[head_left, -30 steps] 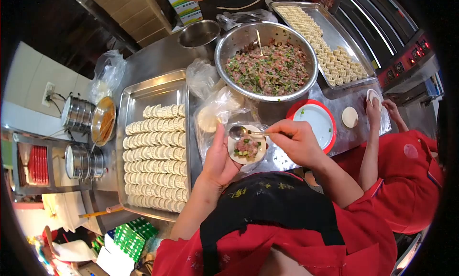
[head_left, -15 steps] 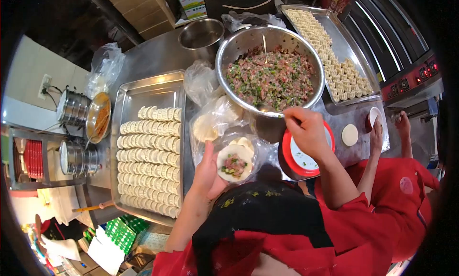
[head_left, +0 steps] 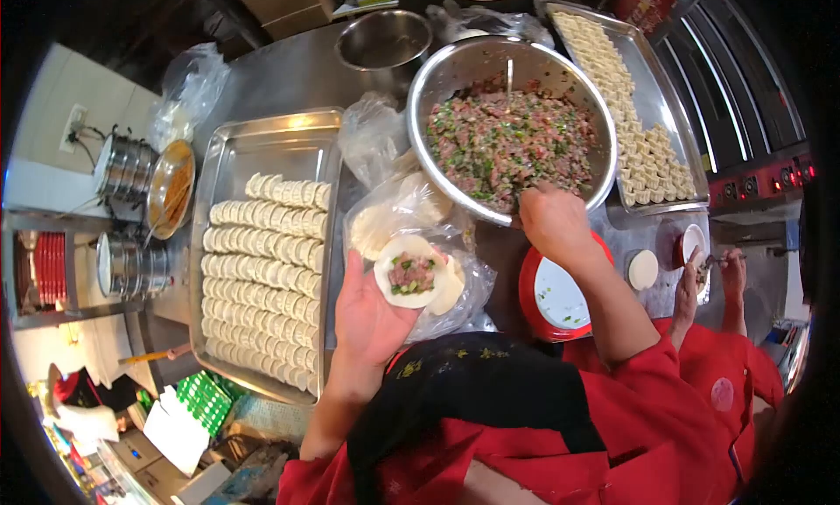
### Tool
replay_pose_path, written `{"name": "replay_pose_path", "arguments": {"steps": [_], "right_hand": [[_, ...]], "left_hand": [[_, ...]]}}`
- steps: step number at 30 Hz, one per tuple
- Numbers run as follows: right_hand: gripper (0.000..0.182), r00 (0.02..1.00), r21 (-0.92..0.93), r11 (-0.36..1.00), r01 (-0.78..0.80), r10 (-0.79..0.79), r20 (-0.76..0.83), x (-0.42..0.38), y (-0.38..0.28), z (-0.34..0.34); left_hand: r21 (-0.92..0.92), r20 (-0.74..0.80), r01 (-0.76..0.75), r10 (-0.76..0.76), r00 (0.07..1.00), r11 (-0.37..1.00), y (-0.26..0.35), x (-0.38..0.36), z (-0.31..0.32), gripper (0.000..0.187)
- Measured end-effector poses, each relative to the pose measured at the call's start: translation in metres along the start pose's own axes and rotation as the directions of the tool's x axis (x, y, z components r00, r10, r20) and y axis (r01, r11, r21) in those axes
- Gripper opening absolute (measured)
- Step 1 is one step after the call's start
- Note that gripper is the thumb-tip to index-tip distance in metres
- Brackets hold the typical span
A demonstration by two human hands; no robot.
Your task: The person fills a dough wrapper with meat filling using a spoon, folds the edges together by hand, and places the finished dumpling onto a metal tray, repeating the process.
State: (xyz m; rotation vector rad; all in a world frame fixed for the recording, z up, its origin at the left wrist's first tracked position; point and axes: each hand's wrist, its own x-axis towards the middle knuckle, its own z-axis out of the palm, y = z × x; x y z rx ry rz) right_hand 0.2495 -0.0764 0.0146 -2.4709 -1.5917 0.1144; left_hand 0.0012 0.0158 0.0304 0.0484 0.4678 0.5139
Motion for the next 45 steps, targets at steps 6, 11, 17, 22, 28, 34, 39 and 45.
{"name": "replay_pose_path", "arguments": {"steps": [6, 11, 17, 22, 28, 34, 39, 45], "right_hand": [[0.009, 0.88, 0.358, 0.82, 0.446, -0.33, -0.342, -0.029, -0.055, -0.036], [0.008, 0.677, 0.31, 0.605, 0.733, -0.61, -0.412, -0.048, -0.102, -0.033], [0.01, 0.681, 0.261, 0.631, 0.731, -0.651, -0.335, -0.063, -0.112, -0.027], [0.01, 0.881, 0.682, 0.591, 0.431, -0.439, -0.177, -0.081, -0.12, -0.03], [0.009, 0.914, 0.808, 0.49, 0.328, -0.38, -0.14, -0.089, -0.121, -0.039], [0.008, 0.911, 0.747, 0.532, 0.399, -0.323, -0.256, -0.09, -0.118, -0.066], [0.014, 0.972, 0.919, 0.392, 0.049, -0.23, 0.047, -0.094, -0.09, -0.073], [0.033, 0.89, 0.901, 0.396, 0.176, -0.455, 0.027, -0.092, -0.097, -0.073]], "left_hand": [[0.008, 0.083, -0.009, 0.009, 0.996, 1.0, 0.001, -0.002, 0.001, 0.065], [0.065, 0.139, -0.034, 0.025, 0.99, 0.997, -0.006, -0.014, 0.008, 0.058], [0.136, 0.117, -0.007, -0.009, 0.993, 0.991, -0.007, -0.032, -0.001, 0.049], [0.589, 0.049, -0.038, 0.012, 0.999, 0.807, 0.016, -0.048, -0.017, 0.041], [0.96, 0.238, -0.228, -0.044, 0.97, 0.161, 0.004, -0.085, 0.0, 0.052], [0.983, 0.182, -0.185, 0.109, 0.977, 0.021, -0.004, -0.1, 0.029, 0.035], [0.933, 0.332, -0.35, 0.18, 0.926, 0.081, 0.006, -0.113, 0.033, 0.027], [0.836, 0.547, -0.546, 0.13, 0.827, -0.042, 0.006, -0.108, 0.039, 0.027]]}}
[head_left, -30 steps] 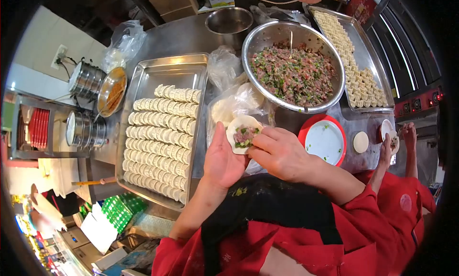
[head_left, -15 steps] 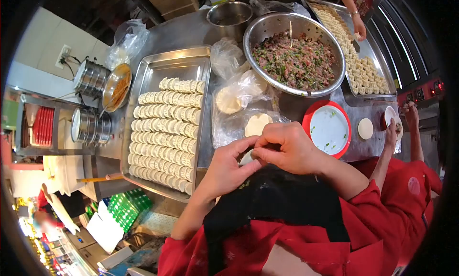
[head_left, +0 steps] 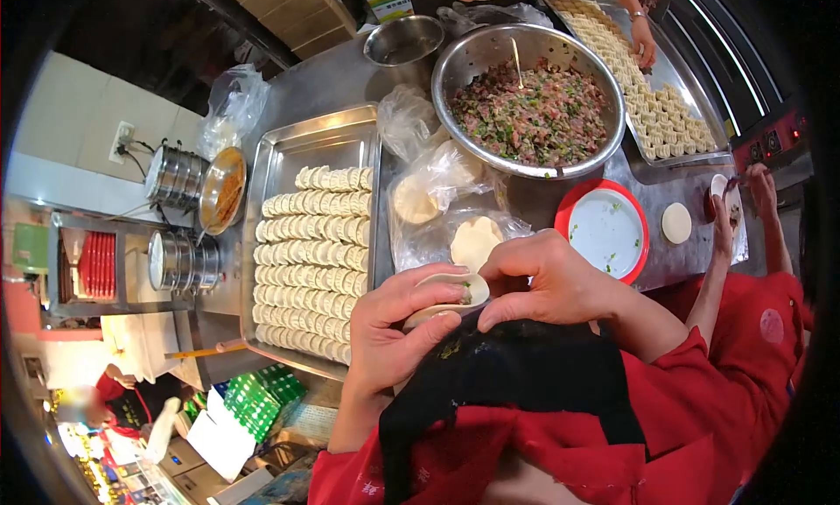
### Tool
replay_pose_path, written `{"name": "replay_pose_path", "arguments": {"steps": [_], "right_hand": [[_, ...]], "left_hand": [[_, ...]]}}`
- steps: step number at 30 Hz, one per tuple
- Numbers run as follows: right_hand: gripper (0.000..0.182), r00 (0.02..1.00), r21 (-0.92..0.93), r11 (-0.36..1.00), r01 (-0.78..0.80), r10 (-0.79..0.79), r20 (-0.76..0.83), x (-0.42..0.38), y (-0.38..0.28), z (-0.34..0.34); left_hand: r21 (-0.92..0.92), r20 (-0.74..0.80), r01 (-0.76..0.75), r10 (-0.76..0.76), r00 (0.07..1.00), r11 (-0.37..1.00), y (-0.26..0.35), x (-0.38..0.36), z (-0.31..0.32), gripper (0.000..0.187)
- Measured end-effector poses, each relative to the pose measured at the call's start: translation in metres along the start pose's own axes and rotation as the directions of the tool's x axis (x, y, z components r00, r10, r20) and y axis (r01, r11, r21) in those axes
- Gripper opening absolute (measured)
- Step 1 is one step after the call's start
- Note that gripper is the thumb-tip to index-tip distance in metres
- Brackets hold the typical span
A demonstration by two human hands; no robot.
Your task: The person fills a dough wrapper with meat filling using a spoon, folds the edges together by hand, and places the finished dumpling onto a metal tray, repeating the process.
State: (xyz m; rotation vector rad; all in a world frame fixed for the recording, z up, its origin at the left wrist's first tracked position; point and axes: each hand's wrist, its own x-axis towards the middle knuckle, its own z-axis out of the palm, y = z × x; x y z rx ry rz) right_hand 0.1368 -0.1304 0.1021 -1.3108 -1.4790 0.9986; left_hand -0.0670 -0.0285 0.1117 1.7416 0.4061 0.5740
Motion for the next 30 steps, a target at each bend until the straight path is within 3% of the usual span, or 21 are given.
{"name": "replay_pose_path", "arguments": {"steps": [2, 7, 11, 15, 17, 21, 23, 27, 30], "right_hand": [[0.029, 0.992, -0.093, 0.989, 0.116, -0.119, -0.03, 0.002, 0.003, 0.0], [0.023, 0.983, -0.165, 0.972, 0.168, -0.179, -0.05, 0.004, 0.003, 0.002], [0.017, 0.964, -0.256, 0.939, 0.23, -0.256, -0.072, 0.002, 0.0, 0.003], [0.016, 0.959, -0.22, 0.954, 0.203, -0.238, -0.15, 0.003, 0.003, 0.006], [0.012, 0.963, -0.106, 0.983, 0.152, -0.171, -0.21, 0.004, 0.003, 0.007], [0.015, 0.979, -0.098, 0.987, 0.129, -0.142, -0.146, 0.005, 0.001, 0.008], [0.015, 0.948, -0.259, 0.939, 0.227, -0.274, -0.162, 0.006, 0.001, 0.011], [0.016, 0.904, -0.295, 0.903, 0.314, -0.379, -0.199, 0.008, 0.004, 0.017], [0.017, 0.89, -0.28, 0.905, 0.32, -0.388, -0.238, 0.009, 0.003, 0.017]], "left_hand": [[0.006, -0.002, 0.011, -0.011, 1.0, 1.0, 0.002, 0.001, 0.002, 0.028], [0.048, -0.043, 0.012, -0.01, 0.999, 0.999, 0.004, 0.004, 0.008, 0.032], [0.202, -0.017, -0.084, 0.09, 0.996, 0.976, 0.002, 0.006, 0.011, 0.031], [0.226, -0.035, -0.118, 0.129, 0.991, 0.967, 0.001, 0.007, 0.012, 0.027], [0.229, -0.029, -0.108, 0.118, 0.993, 0.967, 0.003, 0.008, 0.012, 0.026], [0.226, -0.042, -0.073, 0.084, 0.996, 0.971, 0.001, 0.008, 0.011, 0.023], [0.223, -0.096, -0.067, 0.09, 0.991, 0.973, 0.001, 0.007, 0.012, 0.022], [0.197, -0.197, -0.032, 0.071, 0.978, 0.98, 0.0, 0.003, 0.014, 0.02], [0.238, -0.15, -0.06, 0.097, 0.984, 0.969, 0.0, 0.005, 0.013, 0.019]]}}
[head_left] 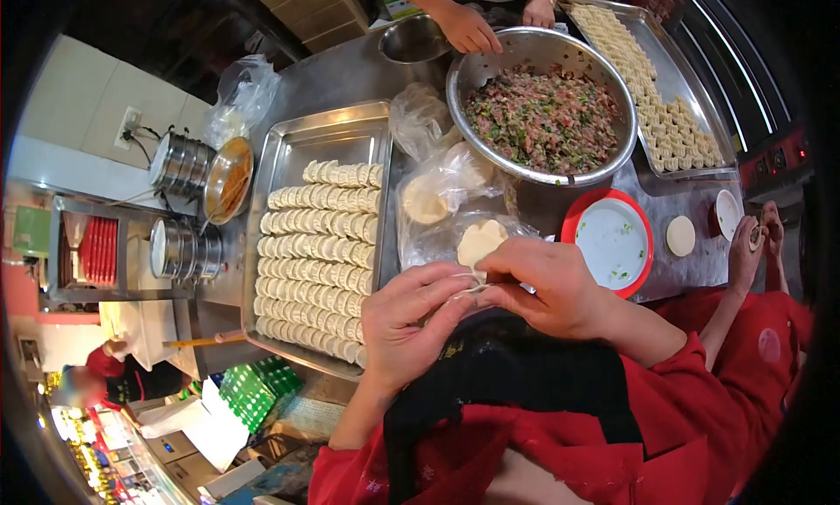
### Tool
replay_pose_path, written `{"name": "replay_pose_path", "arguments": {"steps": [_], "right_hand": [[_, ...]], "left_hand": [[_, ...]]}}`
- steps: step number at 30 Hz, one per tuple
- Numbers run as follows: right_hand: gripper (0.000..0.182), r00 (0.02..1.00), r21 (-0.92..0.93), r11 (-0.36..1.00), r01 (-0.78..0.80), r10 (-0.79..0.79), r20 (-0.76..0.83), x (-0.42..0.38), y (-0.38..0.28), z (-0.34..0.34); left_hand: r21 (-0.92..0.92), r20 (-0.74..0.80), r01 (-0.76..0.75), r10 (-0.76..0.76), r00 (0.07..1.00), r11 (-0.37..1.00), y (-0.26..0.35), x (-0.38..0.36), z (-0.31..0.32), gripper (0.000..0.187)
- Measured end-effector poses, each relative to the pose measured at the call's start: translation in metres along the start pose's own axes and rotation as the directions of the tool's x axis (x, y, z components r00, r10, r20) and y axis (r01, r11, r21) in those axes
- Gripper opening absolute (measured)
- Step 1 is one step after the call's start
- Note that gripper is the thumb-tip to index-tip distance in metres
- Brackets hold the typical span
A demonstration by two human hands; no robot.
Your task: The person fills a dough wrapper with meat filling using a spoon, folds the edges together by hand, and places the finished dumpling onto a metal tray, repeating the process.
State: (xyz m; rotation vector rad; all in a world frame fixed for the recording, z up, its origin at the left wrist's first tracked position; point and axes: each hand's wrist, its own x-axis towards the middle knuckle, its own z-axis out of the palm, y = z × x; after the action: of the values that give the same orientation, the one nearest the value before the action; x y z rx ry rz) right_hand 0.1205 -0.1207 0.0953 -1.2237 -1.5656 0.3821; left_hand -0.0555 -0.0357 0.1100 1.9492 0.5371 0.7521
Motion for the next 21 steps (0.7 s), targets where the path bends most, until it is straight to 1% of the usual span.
{"name": "replay_pose_path", "arguments": {"steps": [1, 3, 5, 6, 9, 10, 12, 15, 17, 18, 20, 21], "right_hand": [[0.017, 0.999, 0.019, 0.999, -0.03, 0.03, 0.013, 0.0006, -0.0011, -0.0012], [0.017, 0.998, 0.038, 0.997, -0.06, 0.059, 0.028, 0.0001, -0.0015, -0.0016], [0.016, 0.999, -0.019, 0.999, -0.034, 0.034, 0.01, -0.0018, -0.0003, -0.0004], [0.016, 0.999, -0.018, 0.999, -0.032, 0.032, 0.012, -0.0028, 0.0005, 0.0005], [0.016, 1.0, -0.036, 0.999, -0.012, 0.011, -0.023, -0.0041, 0.0023, 0.0015], [0.016, 1.0, -0.012, 1.0, -0.016, 0.016, -0.022, -0.0032, 0.003, 0.0001], [0.015, 1.0, 0.012, 1.0, -0.019, 0.02, -0.02, -0.002, 0.0046, -0.0008], [0.015, 0.999, 0.028, 0.999, -0.041, 0.042, -0.03, -0.0017, 0.0054, -0.0006], [0.015, 0.985, 0.034, 0.986, -0.166, 0.164, 0.06, -0.0024, 0.0024, -0.0038], [0.015, 0.985, 0.034, 0.985, -0.166, 0.164, 0.06, -0.0032, 0.0028, -0.0041], [0.021, 0.996, -0.016, 0.997, -0.074, 0.075, 0.057, -0.0051, 0.0046, -0.0037], [0.026, 0.997, -0.005, 0.999, -0.051, 0.052, 0.05, -0.0064, 0.0065, -0.0028]], "left_hand": [[0.0, -0.003, 0.002, -0.002, 1.0, 1.0, -0.0002, 0.0009, 0.0002, 0.019], [0.048, 0.053, -0.066, 0.063, 0.997, 0.997, 0.0002, 0.003, 0.0011, 0.02], [0.052, 0.067, -0.049, 0.045, 0.997, 0.997, 0.0014, 0.0033, 0.0013, 0.021], [0.058, 0.083, -0.033, 0.028, 0.996, 0.998, 0.0021, 0.0035, 0.0014, 0.022], [0.03, 0.033, -0.014, 0.013, 0.999, 0.999, 0.0039, 0.0047, 0.0006, 0.023], [0.03, 0.033, -0.014, 0.013, 0.999, 0.999, 0.0019, 0.0033, 0.0005, 0.023], [-0.005, -0.057, 0.068, -0.068, 0.996, 0.998, -0.0044, -0.0012, 0.0008, 0.024], [-0.01, -0.022, 0.079, -0.079, 0.997, 0.997, -0.0051, -0.0021, 0.0014, 0.024], [0.013, 0.003, 0.051, -0.051, 0.999, 0.999, -0.0038, -0.0013, 0.0022, 0.023], [0.037, 0.028, 0.02, -0.021, 0.999, 0.999, -0.003, -0.0002, 0.0024, 0.023], [0.046, 0.05, 0.0, -0.002, 0.999, 0.999, -0.0021, 0.0012, 0.0023, 0.023], [0.057, 0.072, -0.019, 0.015, 0.997, 0.998, -0.0018, 0.0013, 0.0021, 0.022]]}}
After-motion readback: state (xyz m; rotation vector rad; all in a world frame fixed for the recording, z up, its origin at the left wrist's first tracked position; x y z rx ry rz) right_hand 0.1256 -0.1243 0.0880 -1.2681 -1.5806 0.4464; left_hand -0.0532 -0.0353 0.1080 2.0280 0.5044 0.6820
